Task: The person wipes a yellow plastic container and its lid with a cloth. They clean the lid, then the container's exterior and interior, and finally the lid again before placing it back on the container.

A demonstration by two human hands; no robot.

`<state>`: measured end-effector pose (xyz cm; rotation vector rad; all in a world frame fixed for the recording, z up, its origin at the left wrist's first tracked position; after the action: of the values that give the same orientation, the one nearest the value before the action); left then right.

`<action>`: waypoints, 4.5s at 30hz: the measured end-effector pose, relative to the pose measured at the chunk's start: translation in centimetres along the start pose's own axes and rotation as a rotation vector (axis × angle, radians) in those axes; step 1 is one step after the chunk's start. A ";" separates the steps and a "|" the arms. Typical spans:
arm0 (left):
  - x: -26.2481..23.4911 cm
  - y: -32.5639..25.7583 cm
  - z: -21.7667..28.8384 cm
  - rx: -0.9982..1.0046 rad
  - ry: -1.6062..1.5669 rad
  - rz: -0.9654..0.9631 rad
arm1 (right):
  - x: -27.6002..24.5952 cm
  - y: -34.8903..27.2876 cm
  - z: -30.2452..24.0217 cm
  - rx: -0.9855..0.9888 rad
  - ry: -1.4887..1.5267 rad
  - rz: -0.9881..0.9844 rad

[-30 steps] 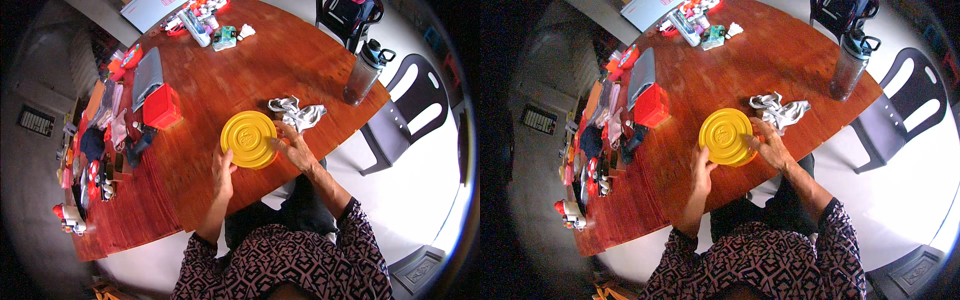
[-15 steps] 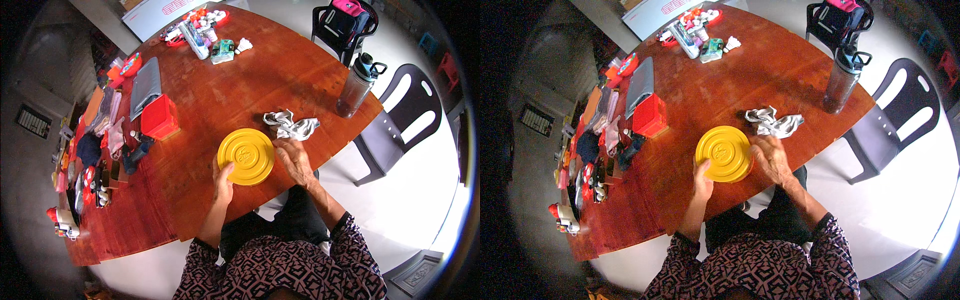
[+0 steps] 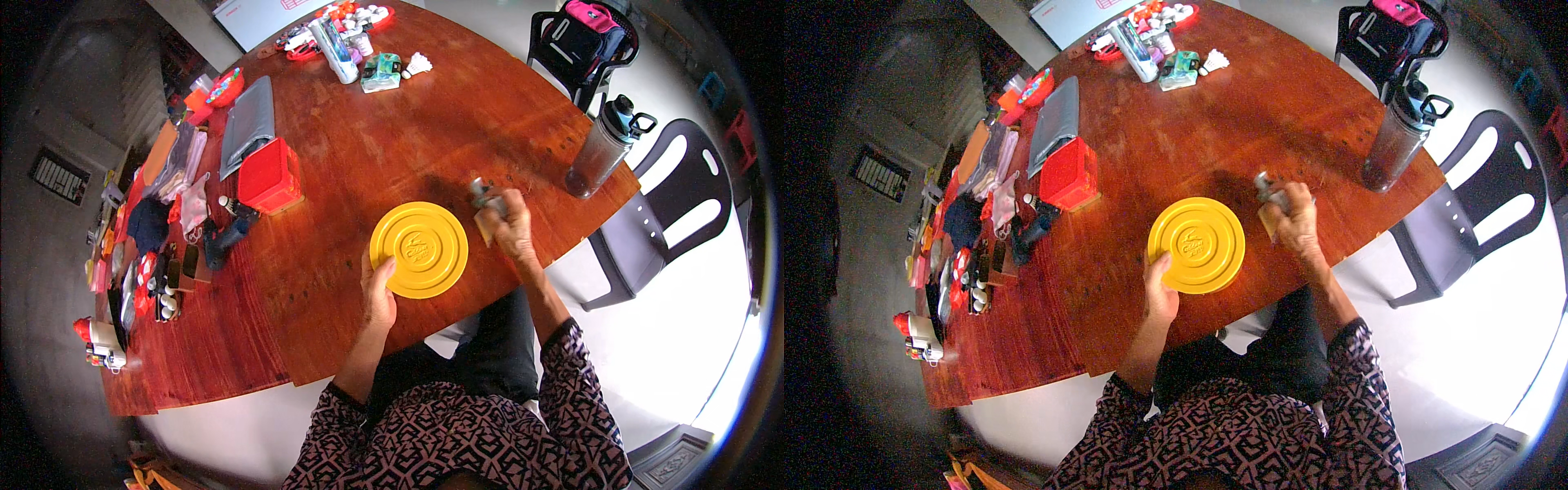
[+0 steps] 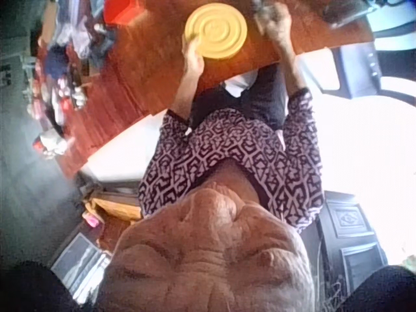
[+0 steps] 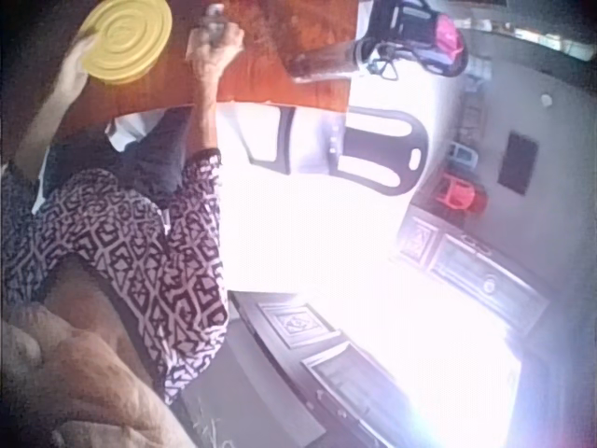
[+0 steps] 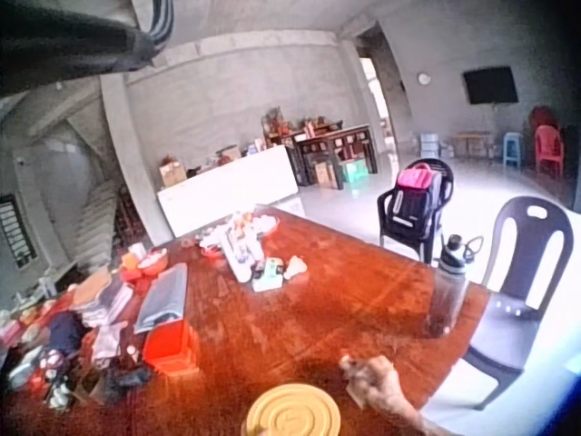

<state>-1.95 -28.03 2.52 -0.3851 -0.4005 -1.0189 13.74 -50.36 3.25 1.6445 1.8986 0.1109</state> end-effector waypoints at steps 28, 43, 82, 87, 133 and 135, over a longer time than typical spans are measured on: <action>2.8 -1.4 0.7 0.155 0.137 -0.030 | 0.5 -8.0 -14.9 -0.479 -0.309 -0.123; 5.2 -1.2 1.1 0.361 0.501 -0.217 | 0.3 -4.7 -15.7 -0.478 -0.217 -0.117; 3.8 -1.0 -0.1 0.296 0.476 -0.098 | -0.2 -3.4 -13.7 -0.226 -0.496 0.124; 4.1 -1.2 0.0 0.268 0.521 -0.146 | -1.1 -3.9 -12.8 -0.256 -0.424 0.117; 6.3 -2.5 1.5 0.062 0.414 -0.135 | -3.0 -7.8 -6.3 0.106 -0.020 0.236; 6.5 -2.6 1.7 0.095 0.427 -0.118 | -2.5 -8.2 -9.0 -0.127 -0.232 0.224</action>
<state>-1.45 -33.18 7.48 -0.0530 -0.0859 -1.1590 2.25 -51.63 7.81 1.6992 1.5027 0.1239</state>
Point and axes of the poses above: each hand's wrist, its own y-axis towards the middle knuckle, its own x-axis out of the palm, z = x × y, the point moved 6 cm from there along y, towards the middle knuckle, and after that the axes turned 2 degrees about z, right-handed, at the moved point
